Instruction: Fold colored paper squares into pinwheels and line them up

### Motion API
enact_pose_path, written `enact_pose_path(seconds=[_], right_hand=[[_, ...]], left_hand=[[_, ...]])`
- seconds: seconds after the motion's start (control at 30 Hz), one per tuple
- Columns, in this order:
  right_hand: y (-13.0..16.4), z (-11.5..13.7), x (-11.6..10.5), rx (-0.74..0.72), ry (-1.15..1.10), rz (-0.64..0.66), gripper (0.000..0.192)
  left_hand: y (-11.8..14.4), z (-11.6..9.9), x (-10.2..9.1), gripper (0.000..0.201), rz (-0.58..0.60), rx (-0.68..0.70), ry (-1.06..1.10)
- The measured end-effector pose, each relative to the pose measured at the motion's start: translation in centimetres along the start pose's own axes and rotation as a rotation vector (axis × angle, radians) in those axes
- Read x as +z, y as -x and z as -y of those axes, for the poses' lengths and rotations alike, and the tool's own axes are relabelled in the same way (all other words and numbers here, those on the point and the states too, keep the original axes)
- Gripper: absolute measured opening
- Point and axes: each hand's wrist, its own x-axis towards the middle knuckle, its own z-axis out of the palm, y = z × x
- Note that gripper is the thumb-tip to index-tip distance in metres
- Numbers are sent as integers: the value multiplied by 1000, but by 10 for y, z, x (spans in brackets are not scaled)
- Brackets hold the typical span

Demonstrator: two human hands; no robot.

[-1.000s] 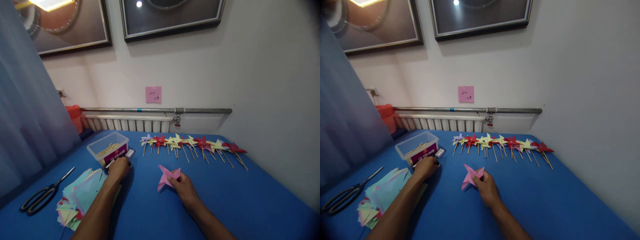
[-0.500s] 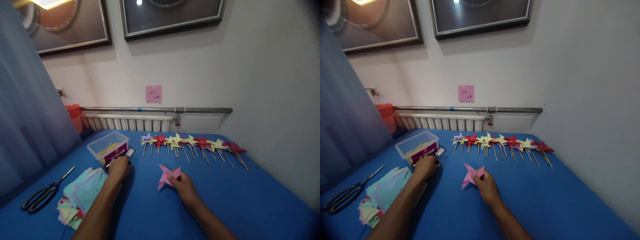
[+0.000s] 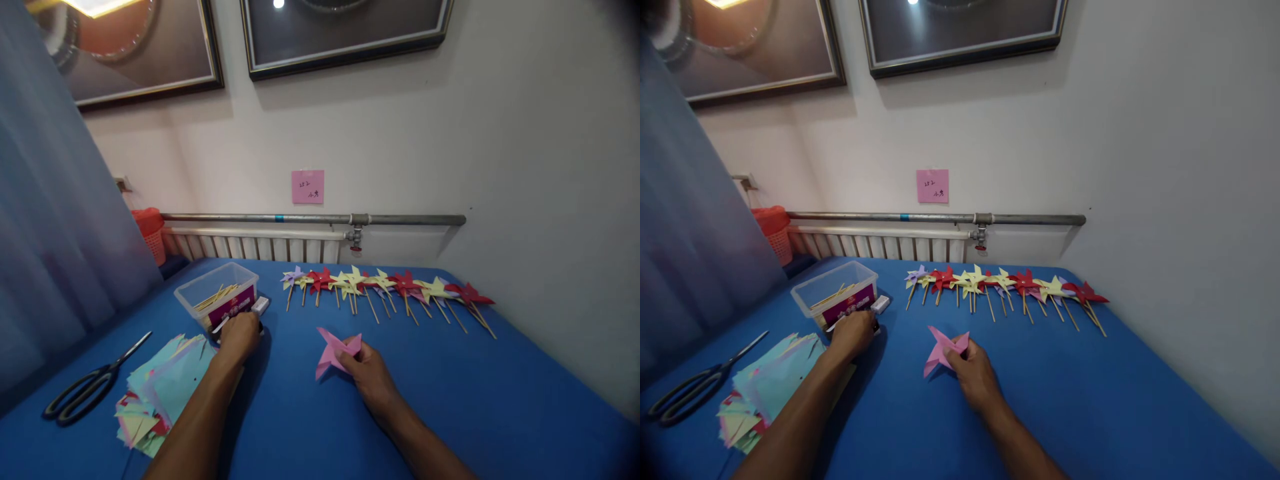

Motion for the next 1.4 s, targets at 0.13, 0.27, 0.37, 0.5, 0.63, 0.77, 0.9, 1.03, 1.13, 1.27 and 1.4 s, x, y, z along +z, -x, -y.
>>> enact_pose_path(seconds=[0.13,0.27,0.37,0.5,0.63,0.77,0.9,1.03,1.13,1.27,1.4], right_hand=[[0,0,0,2,0,5,27],[0,0,0,-5,11,8,26],[0,-1,0,-9,23,1,28],[-2,-4,-1,-18,17,14,30],[-8,-11,-1,-18,11,13,30],[-10,-15,-1,-18,23,-5,31],[-6,-9,0,5,-2,-2,32],[-1,-2,1,5,-2,-4,30],[-1,-1,1,-7,18,-4,29],[-1,-1,0,-13,23,8,30],[-1,-2,0,-8,13,9,31]], left_hand=[[1,-1,-2,32,-22,-14,15],[4,-2,-6,32,-78,-39,12],[5,-2,-9,33,-129,-64,28],[6,-11,-7,27,-144,38,207],[11,-29,4,23,-38,265,384],[13,-38,13,22,42,294,379],[6,-31,12,23,50,276,434],[2,-20,4,23,29,243,432],[5,-17,2,23,80,266,432],[8,-20,5,22,170,336,487],[8,-22,10,15,168,350,468]])
